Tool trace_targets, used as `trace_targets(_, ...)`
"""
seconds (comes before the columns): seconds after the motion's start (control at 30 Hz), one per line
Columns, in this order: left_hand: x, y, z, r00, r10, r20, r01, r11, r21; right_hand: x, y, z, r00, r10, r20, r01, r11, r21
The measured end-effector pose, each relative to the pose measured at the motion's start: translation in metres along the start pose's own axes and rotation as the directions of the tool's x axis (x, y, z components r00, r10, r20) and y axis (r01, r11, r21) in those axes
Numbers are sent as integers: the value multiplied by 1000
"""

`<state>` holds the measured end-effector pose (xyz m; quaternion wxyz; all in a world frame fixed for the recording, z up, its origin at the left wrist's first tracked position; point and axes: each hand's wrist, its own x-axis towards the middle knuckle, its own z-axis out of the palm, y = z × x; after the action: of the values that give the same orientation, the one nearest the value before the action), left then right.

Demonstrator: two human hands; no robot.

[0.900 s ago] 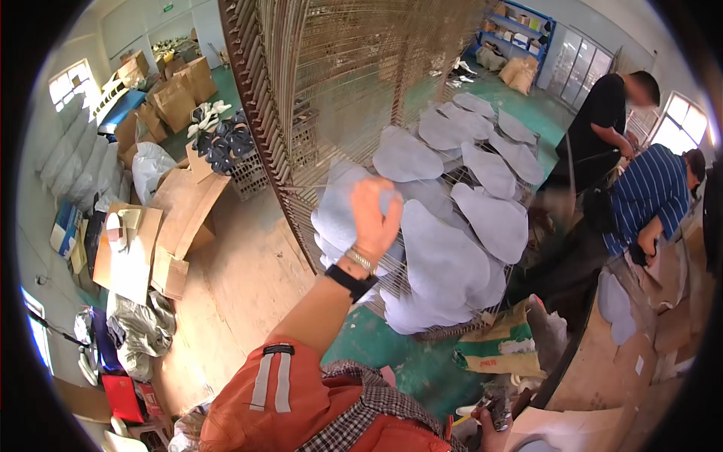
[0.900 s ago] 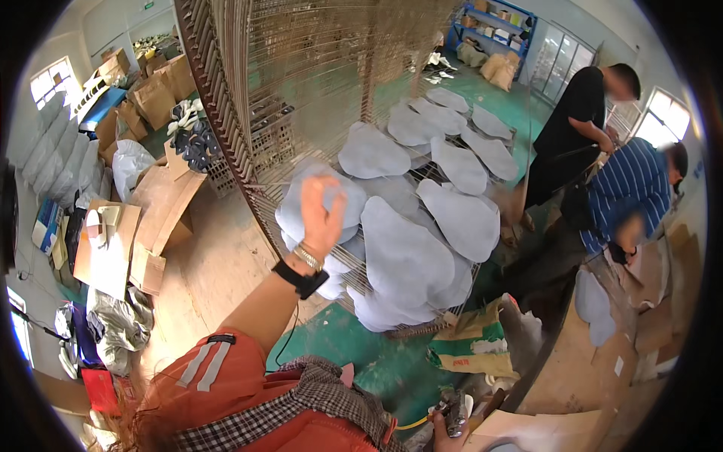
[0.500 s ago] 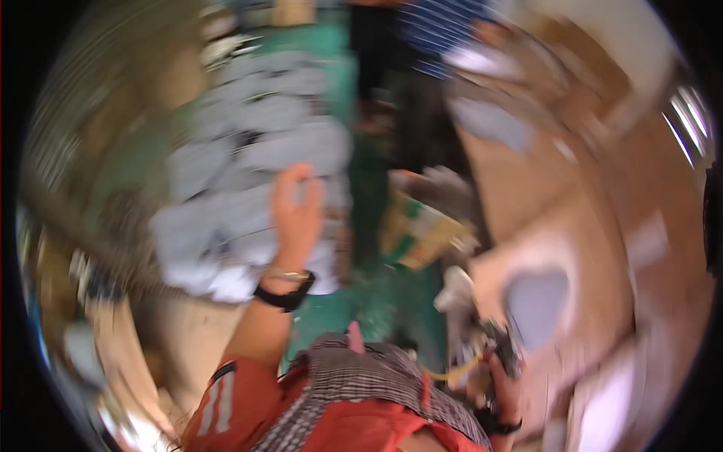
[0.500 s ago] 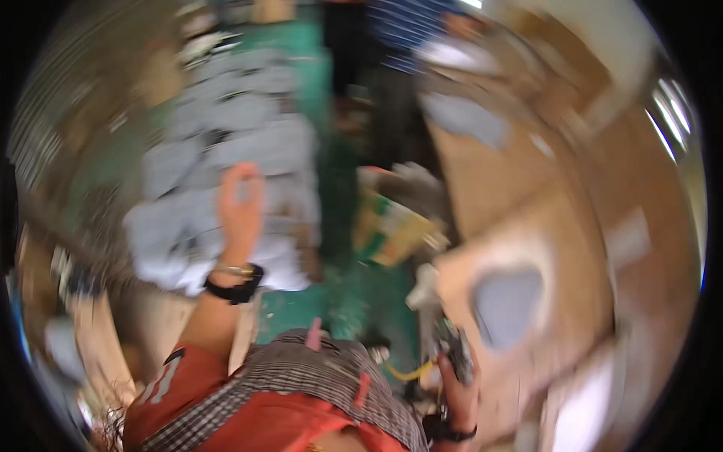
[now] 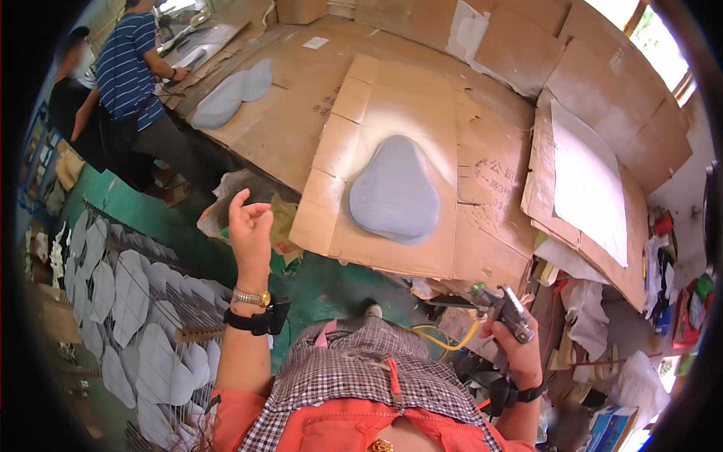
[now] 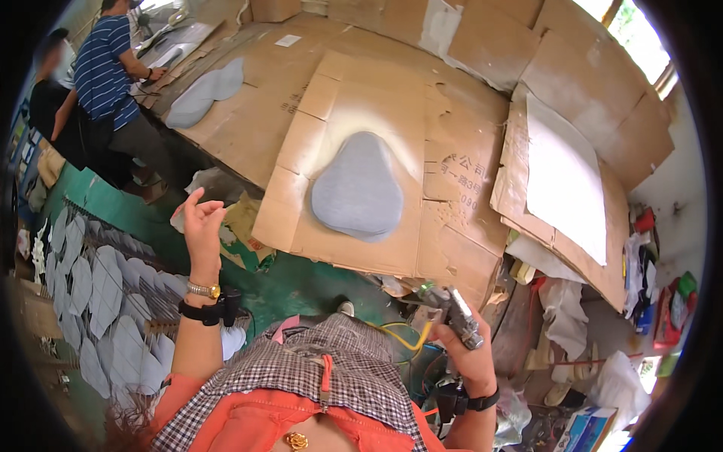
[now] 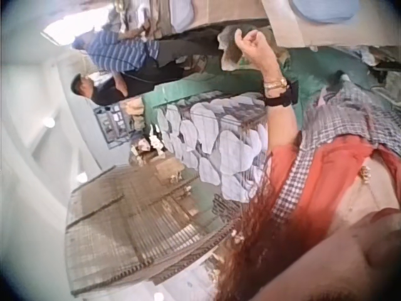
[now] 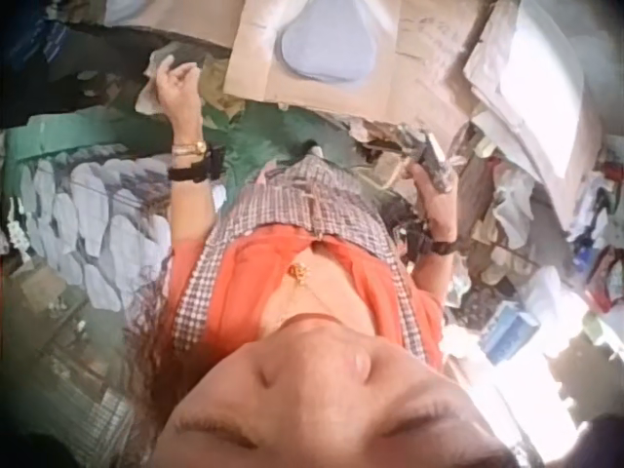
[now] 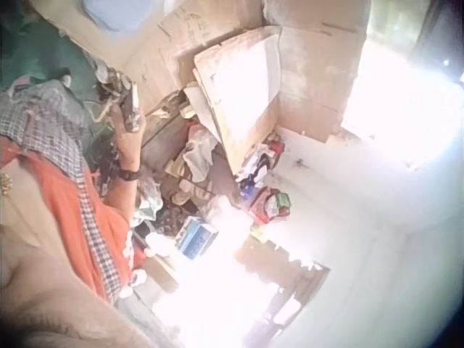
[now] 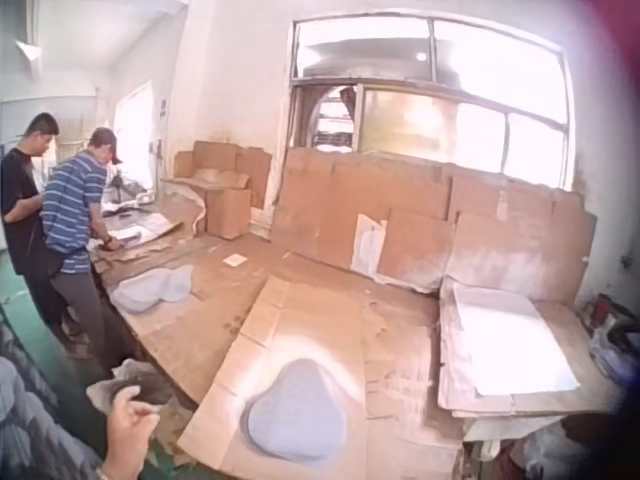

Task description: The person repeatedly picks up gray heart-shaped parts from a wire rack and places them on a cardboard surface. They use a spray gun to apply a coating to the parts and then return them to the rack. The process is repeated for multiple units in a continuous loop.

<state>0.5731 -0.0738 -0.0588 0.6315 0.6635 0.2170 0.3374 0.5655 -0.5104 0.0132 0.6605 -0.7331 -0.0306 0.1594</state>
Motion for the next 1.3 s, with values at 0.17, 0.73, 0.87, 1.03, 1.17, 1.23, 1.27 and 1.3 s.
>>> trace_targets(0.17, 3, -37, 2, 988, -112, 110, 105, 992, 73, -12, -14, 19, 982, -68, -177, 61, 997, -45)
trace_targets(0.73, -7, -112, -50, 956, -275, 105, 232, 924, 305, 1, -20, 72, 971, -121, -207, 113, 992, -49)
trace_targets(0.87, -7, -125, -49, 946, -307, 107, 266, 920, 289, -9, -22, 61, 952, -77, -297, 54, 995, -83)
trace_targets(1.03, -9, -143, -44, 922, -370, 112, 337, 912, 234, -43, -14, 43, 958, -11, -286, -9, 997, -71)
trace_targets(1.17, -10, -146, -29, 903, -396, 169, 353, 906, 235, -51, -18, 49, 985, 31, -171, -30, 1000, 9)
trace_targets(1.23, -11, -144, -18, 878, -433, 205, 383, 891, 242, -43, -22, 49, 991, 18, -131, -18, 1000, 5)
trace_targets(1.27, -11, -144, -13, 871, -441, 218, 389, 889, 242, -36, -26, 51, 985, -36, -171, 38, 999, 6)
trace_targets(1.3, -11, -145, -8, 864, -446, 231, 393, 887, 243, -27, -31, 55, 973, -92, -210, 95, 995, 7)
